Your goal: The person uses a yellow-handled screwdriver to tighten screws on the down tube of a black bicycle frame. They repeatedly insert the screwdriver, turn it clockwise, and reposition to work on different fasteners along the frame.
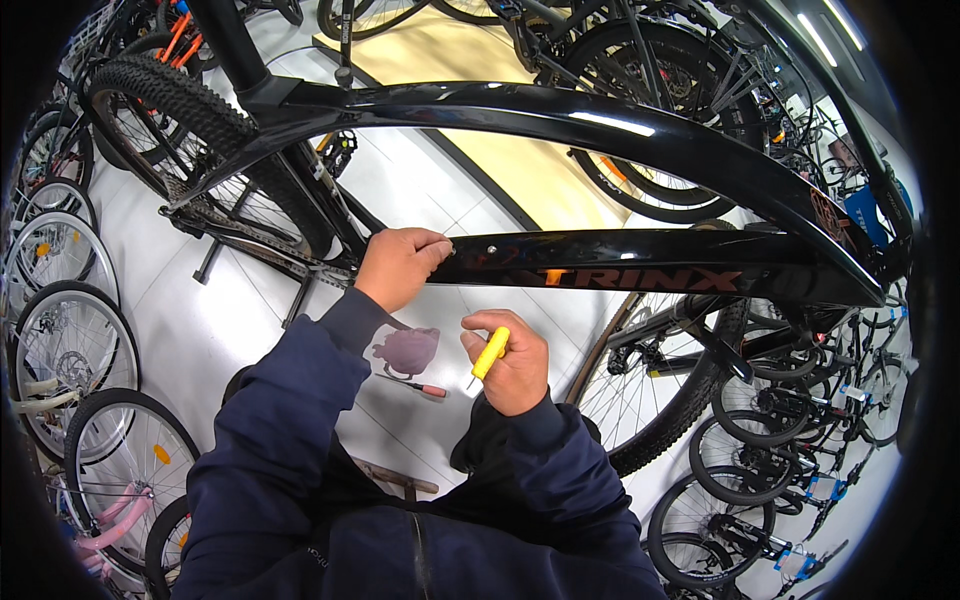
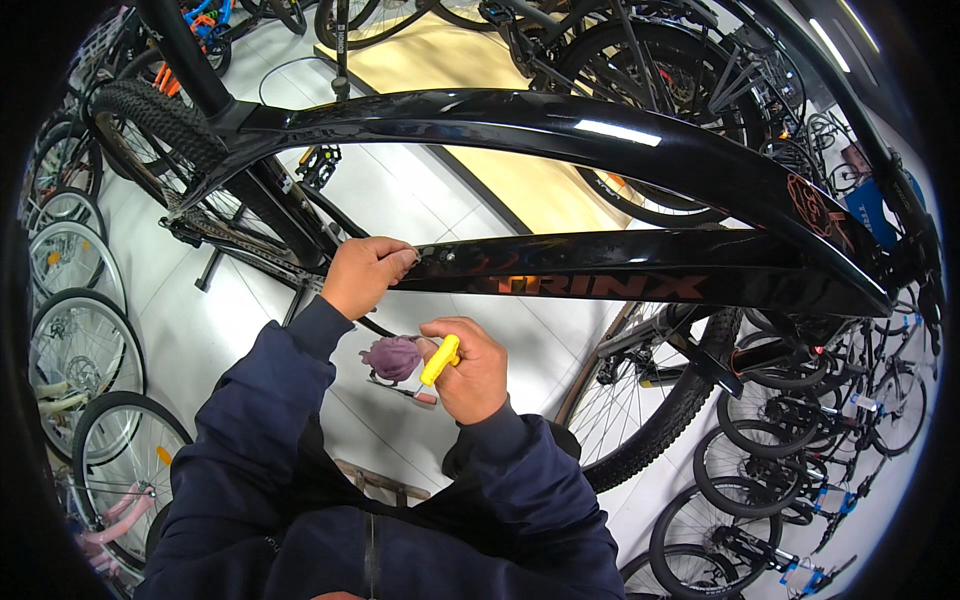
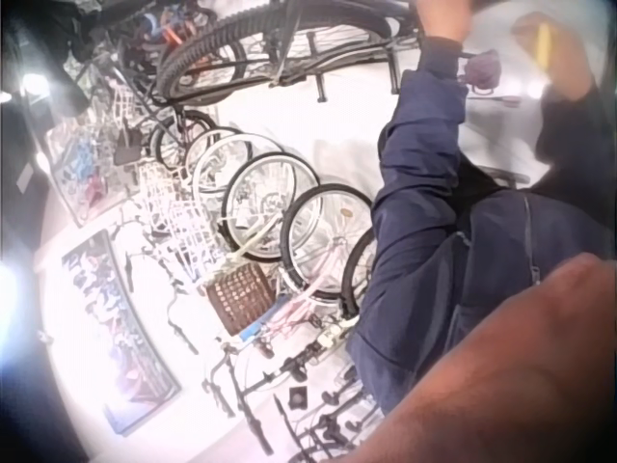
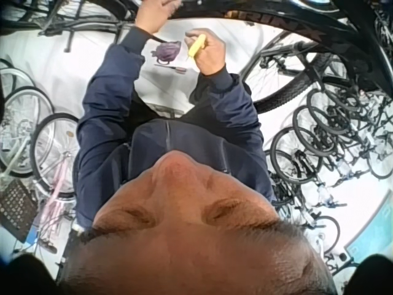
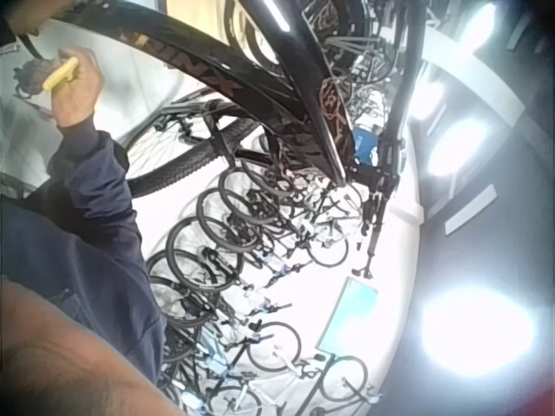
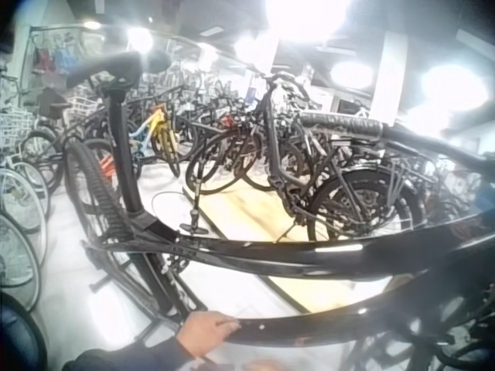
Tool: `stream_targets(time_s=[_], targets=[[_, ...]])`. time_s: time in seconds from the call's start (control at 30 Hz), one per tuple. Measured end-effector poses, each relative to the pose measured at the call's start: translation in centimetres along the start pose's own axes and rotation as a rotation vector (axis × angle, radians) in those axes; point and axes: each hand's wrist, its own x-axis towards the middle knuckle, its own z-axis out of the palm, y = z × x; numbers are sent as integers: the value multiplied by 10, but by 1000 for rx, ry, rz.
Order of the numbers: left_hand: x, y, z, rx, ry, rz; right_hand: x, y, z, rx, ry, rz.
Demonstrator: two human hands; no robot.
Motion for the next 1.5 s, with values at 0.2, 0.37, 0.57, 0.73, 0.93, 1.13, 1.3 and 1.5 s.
stream_targets(time_s=[0.2, 0.37, 0.57, 0.73, 0.93, 1.13, 1.3, 1.5], targets=[[5, 0, -1, -316, -70, -288, -1, 0, 0, 9, -12, 16], [5, -2, 0, -178, -63, -190, -1, 0, 0, 8, -13, 18], [4, -1, -1, -232, -55, -194, -1, 1, 0, 12, -28, 18], [6, -1, 1, -109, -37, -192, -1, 2, 1, 15, -28, 10], [3, 1, 3, -120, -12, -75, -1, 0, 1, 15, -35, 29], [3, 5, 4, -40, -6, -175, -1, -1, 0, 6, -39, 26], [1, 0, 7, -43, 22, -46, -1, -1, 0, 2, -40, 26], [2, -2, 8, -154, 31, -63, -2, -1, 0, -2, -46, 28]])
